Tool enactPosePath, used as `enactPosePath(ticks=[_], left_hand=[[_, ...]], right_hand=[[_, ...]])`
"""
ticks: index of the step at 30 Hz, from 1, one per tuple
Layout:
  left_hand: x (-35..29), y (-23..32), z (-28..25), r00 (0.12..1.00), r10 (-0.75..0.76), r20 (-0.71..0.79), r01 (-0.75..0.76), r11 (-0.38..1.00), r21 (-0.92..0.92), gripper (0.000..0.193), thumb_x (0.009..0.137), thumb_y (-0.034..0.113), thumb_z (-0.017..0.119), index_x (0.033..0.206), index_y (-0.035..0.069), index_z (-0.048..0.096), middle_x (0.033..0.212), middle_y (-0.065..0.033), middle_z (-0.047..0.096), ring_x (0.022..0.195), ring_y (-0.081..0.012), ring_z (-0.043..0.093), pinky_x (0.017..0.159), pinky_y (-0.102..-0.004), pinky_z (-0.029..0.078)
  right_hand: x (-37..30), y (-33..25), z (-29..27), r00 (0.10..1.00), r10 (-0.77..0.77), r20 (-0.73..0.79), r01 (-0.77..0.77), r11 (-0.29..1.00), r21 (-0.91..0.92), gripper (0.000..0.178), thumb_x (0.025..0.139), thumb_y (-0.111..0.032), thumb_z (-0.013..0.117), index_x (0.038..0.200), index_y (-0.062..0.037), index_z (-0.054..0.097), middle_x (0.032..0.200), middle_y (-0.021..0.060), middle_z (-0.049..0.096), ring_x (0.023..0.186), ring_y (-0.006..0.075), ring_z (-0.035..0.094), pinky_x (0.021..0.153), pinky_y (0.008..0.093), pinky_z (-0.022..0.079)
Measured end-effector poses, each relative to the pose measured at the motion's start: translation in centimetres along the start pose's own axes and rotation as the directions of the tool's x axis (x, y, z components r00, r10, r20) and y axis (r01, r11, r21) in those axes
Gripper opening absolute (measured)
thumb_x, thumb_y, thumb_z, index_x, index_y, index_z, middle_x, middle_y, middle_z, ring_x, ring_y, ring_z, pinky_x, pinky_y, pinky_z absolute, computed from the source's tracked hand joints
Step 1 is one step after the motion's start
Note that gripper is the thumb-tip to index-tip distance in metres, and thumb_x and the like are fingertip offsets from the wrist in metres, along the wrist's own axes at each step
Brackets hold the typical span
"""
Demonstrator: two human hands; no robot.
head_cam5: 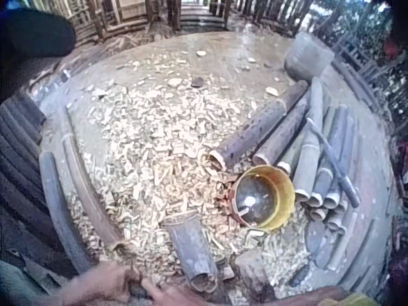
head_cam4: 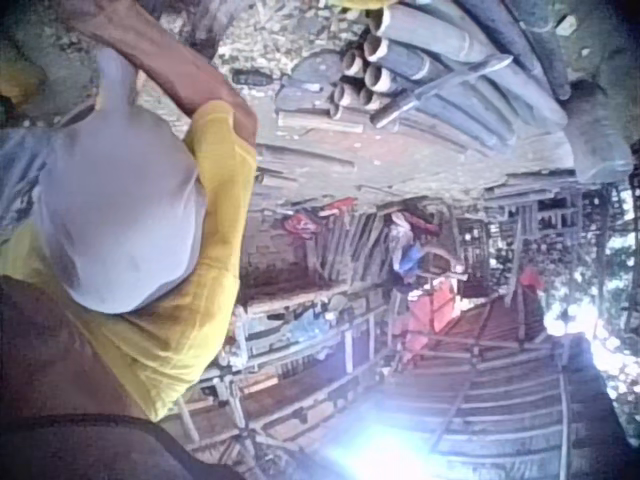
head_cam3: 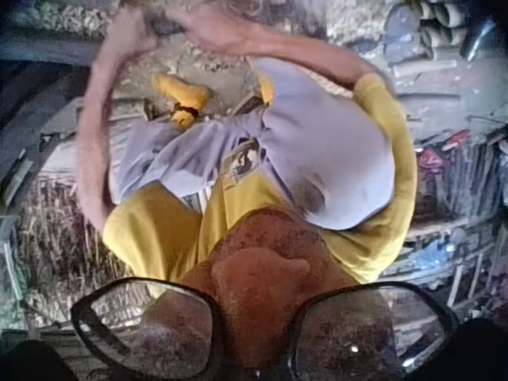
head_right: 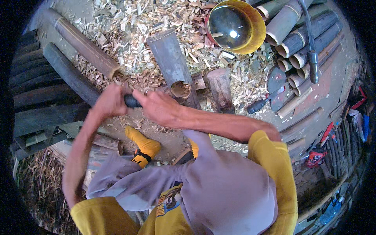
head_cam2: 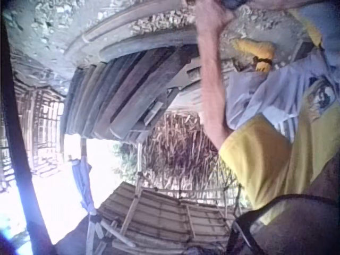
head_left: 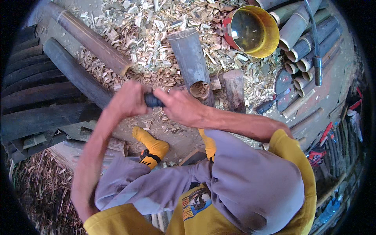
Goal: The person shapes bamboo segments by hand using a curved blade and a drawknife, cutting into a hole on one segment and shaving the surface of another.
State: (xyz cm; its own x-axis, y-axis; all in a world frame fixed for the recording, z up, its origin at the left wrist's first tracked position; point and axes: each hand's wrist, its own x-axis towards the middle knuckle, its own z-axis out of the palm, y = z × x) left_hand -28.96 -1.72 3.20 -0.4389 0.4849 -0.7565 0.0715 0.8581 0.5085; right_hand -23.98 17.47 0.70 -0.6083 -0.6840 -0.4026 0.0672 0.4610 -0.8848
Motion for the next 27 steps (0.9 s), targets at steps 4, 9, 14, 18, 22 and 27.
enactPosePath(ticks=[4, 9, 14, 18, 22, 27], left_hand=[[-3.7, 2.6, 13.1, 0.951, -0.292, -0.1, 0.148, 0.717, -0.682, 0.039, 0.056, 0.026, 0.074, 0.09, 0.007, 0.067, 0.073, -0.017, 0.065, 0.07, -0.0325, 0.064, 0.069, -0.0403, 0.051], [-2.2, 0.8, 1.3, 0.998, 0.014, -0.067, -0.013, 1.0, 0.02, 0.03, 0.058, 0.025, 0.074, 0.077, 0.005, 0.064, 0.066, -0.0189, 0.063, 0.065, -0.0343, 0.064, 0.062, -0.0413, 0.053], [-2.4, 2.1, 4.3, 0.958, -0.233, 0.167, 0.276, 0.903, -0.328, 0.038, 0.058, 0.022, 0.071, 0.087, -0.002, 0.065, 0.073, -0.0227, 0.064, 0.07, -0.0313, 0.066, 0.068, -0.0378, 0.052], [-5.1, 7.7, 13.5, 0.892, -0.453, 0.001, 0.254, 0.498, -0.829, 0.028, 0.06, 0.013, 0.073, 0.08, -0.004, 0.063, 0.073, -0.0072, 0.064, 0.065, -0.0144, 0.059, 0.062, -0.0311, 0.048], [-3.3, 14.6, 19.6, 0.74, -0.65, -0.171, 0.186, 0.443, -0.877, 0.031, 0.063, 0.013, 0.072, 0.088, -0.002, 0.062, 0.08, -0.0113, 0.066, 0.071, -0.0167, 0.061, 0.067, -0.0321, 0.049], [-3.6, 15.8, 21.1, 0.666, -0.708, -0.234, 0.22, 0.487, -0.845, 0.038, 0.06, 0.018, 0.074, 0.092, 0.001, 0.062, 0.076, -0.0155, 0.066, 0.072, -0.0224, 0.065, 0.066, -0.0348, 0.05]], right_hand=[[-1.2, -1.0, -0.8, 0.849, 0.011, 0.528, 0.15, 0.954, -0.261, 0.047, 0.068, -0.006, 0.059, 0.112, -0.0056, 0.041, 0.076, 0.0215, 0.059, 0.071, 0.0392, 0.062, 0.059, 0.0492, 0.05], [-1.3, -0.6, 0.8, 0.992, -0.124, -0.007, 0.12, 0.976, -0.181, 0.042, 0.073, -0.007, 0.056, 0.112, -0.0062, 0.04, 0.077, 0.0223, 0.058, 0.065, 0.0411, 0.059, 0.056, 0.05, 0.048], [-0.7, -0.3, -1.6, 0.938, -0.128, 0.323, 0.215, 0.944, -0.25, 0.031, 0.077, -0.012, 0.054, 0.105, -0.007, 0.041, 0.063, 0.017, 0.057, 0.058, 0.0387, 0.059, 0.05, 0.0478, 0.047], [-1.9, 1.3, -1.5, 0.735, -0.315, 0.6, 0.561, 0.78, -0.278, 0.022, 0.078, -0.015, 0.053, 0.098, -0.0087, 0.047, 0.056, 0.0112, 0.056, 0.054, 0.0306, 0.061, 0.042, 0.0445, 0.045], [-3.8, 2.5, -2.8, 0.505, -0.402, 0.764, 0.782, 0.588, -0.207, 0.017, 0.077, -0.014, 0.052, 0.094, -0.0106, 0.05, 0.054, 0.0074, 0.056, 0.052, 0.0271, 0.06, 0.038, 0.04, 0.044], [-4.9, 1.5, -2.0, 0.578, -0.338, 0.743, 0.727, 0.626, -0.281, 0.014, 0.077, -0.015, 0.052, 0.091, -0.0126, 0.052, 0.054, 0.0048, 0.054, 0.053, 0.025, 0.061, 0.037, 0.0382, 0.044]])
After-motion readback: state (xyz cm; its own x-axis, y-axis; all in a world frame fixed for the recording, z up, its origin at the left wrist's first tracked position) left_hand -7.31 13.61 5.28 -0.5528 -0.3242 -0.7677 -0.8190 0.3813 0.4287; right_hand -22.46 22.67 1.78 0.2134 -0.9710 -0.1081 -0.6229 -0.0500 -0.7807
